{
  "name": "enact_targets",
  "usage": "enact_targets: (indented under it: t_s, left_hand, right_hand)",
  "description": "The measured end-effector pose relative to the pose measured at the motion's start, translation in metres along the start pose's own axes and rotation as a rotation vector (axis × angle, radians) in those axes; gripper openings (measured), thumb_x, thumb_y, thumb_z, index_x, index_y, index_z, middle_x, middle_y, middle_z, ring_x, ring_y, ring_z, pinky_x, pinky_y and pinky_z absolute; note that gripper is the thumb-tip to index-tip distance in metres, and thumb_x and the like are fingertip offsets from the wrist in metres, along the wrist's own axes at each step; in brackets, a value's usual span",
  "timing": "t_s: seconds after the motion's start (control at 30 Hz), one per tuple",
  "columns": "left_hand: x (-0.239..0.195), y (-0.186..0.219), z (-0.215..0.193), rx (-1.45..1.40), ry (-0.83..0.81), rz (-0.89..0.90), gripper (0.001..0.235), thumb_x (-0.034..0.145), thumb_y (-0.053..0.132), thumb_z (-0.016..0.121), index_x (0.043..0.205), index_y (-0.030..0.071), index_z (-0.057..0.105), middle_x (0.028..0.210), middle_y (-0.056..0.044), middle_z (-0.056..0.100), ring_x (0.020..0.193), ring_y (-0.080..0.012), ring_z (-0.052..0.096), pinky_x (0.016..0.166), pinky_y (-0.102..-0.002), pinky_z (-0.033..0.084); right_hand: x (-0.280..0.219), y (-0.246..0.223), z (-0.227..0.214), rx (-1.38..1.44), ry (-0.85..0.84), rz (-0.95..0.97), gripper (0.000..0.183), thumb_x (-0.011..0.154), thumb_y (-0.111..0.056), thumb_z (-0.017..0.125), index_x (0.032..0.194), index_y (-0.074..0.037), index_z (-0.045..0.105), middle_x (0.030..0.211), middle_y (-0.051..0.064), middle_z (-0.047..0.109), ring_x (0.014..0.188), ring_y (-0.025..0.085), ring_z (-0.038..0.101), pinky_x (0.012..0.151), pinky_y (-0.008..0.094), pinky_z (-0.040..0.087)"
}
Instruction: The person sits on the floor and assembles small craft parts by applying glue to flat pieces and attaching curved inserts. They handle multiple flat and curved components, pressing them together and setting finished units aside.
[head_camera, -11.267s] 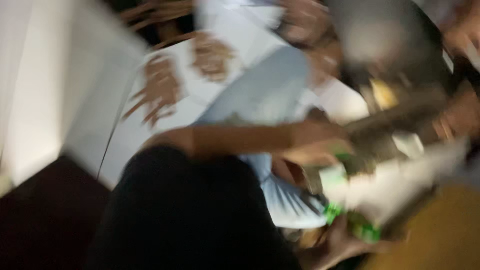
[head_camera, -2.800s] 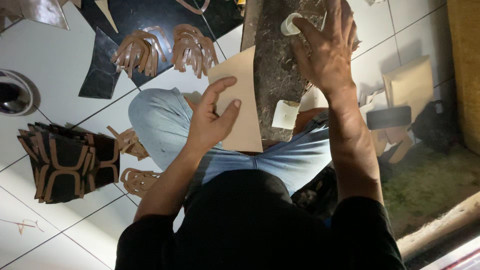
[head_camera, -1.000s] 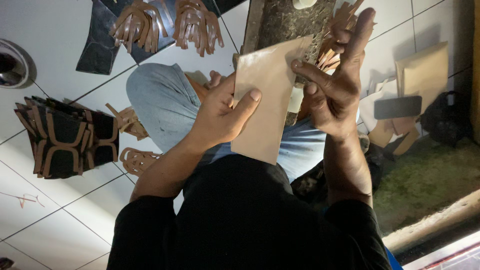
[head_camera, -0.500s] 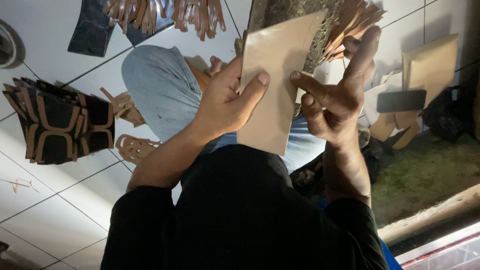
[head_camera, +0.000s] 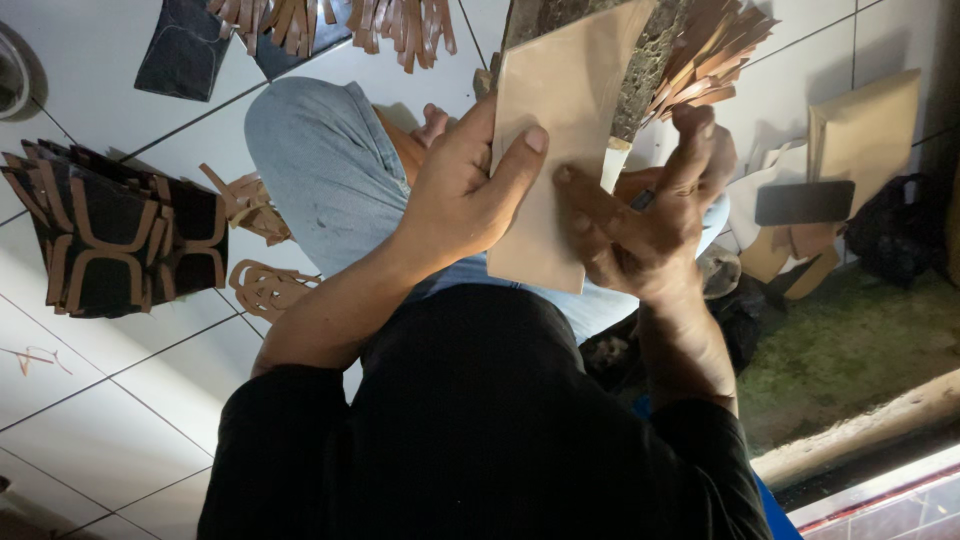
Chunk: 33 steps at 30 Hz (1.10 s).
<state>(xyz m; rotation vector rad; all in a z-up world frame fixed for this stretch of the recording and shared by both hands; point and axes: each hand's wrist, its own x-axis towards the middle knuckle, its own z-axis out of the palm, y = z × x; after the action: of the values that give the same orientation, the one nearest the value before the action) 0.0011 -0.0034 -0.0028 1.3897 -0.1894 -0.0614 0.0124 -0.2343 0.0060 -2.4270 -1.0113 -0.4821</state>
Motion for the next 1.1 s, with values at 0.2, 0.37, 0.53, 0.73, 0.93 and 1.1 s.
enact_targets:
  t_s: [0.2, 0.37, 0.53, 0.73, 0.93, 1.1]
  left_hand:
    - [0.002, 0.001, -0.003, 0.005, 0.000, -0.102, 0.032, 0.114, 0.026, 0.050, 0.133, 0.000, 0.056, 0.095, 0.000, 0.070, 0.082, -0.0036, 0.066, 0.079, -0.022, 0.054]
    - [0.002, -0.001, -0.007, -0.097, -0.007, -0.044, 0.033, 0.122, 0.027, 0.049, 0.140, 0.000, 0.050, 0.107, -0.003, 0.068, 0.095, -0.0050, 0.064, 0.085, -0.022, 0.054]
    - [0.004, -0.002, -0.009, -0.111, 0.010, -0.054, 0.034, 0.121, 0.028, 0.050, 0.142, 0.001, 0.049, 0.111, -0.004, 0.069, 0.098, -0.0058, 0.066, 0.087, -0.023, 0.056]
    - [0.007, -0.008, -0.016, -0.132, 0.074, -0.033, 0.033, 0.122, 0.025, 0.052, 0.144, 0.001, 0.049, 0.121, -0.006, 0.067, 0.107, -0.0076, 0.061, 0.098, -0.025, 0.053]
    - [0.018, -0.008, -0.023, -0.020, 0.074, 0.096, 0.048, 0.123, 0.025, 0.058, 0.156, 0.006, 0.028, 0.137, -0.009, 0.054, 0.121, -0.0133, 0.057, 0.105, -0.029, 0.050]
    - [0.016, 0.014, -0.016, 0.101, -0.122, 0.173, 0.096, 0.103, 0.012, 0.075, 0.161, 0.007, -0.002, 0.170, -0.019, 0.010, 0.153, -0.0290, 0.039, 0.127, -0.044, 0.046]
  right_hand:
    - [0.011, -0.006, -0.007, 0.024, -0.031, -0.003, 0.027, 0.090, -0.020, 0.071, 0.113, -0.017, 0.084, 0.168, 0.016, 0.004, 0.131, 0.046, 0.049, 0.109, 0.046, 0.045]
    - [0.008, 0.000, -0.013, 0.089, -0.047, 0.036, 0.027, 0.094, -0.017, 0.073, 0.119, -0.017, 0.083, 0.173, 0.014, 0.003, 0.145, 0.041, 0.045, 0.102, 0.043, 0.060]
    - [0.001, -0.002, -0.019, -0.021, -0.051, 0.006, 0.025, 0.093, -0.016, 0.072, 0.114, -0.018, 0.084, 0.170, 0.015, 0.004, 0.146, 0.036, 0.038, 0.116, 0.049, 0.052]
    - [0.001, -0.002, -0.017, 0.165, -0.004, 0.017, 0.026, 0.093, -0.016, 0.074, 0.116, -0.017, 0.084, 0.169, 0.020, 0.006, 0.119, 0.012, 0.059, 0.102, 0.045, 0.055]
    - [-0.010, -0.017, -0.009, 0.558, -0.042, 0.282, 0.038, 0.099, 0.000, 0.080, 0.131, -0.004, 0.060, 0.167, 0.025, 0.016, 0.095, 0.022, 0.079, 0.075, 0.029, 0.063]
    - [-0.021, -0.017, 0.004, 0.701, 0.066, 0.410, 0.057, 0.102, 0.000, 0.080, 0.150, -0.010, 0.052, 0.173, 0.029, 0.011, 0.102, 0.014, 0.081, 0.071, 0.023, 0.063]
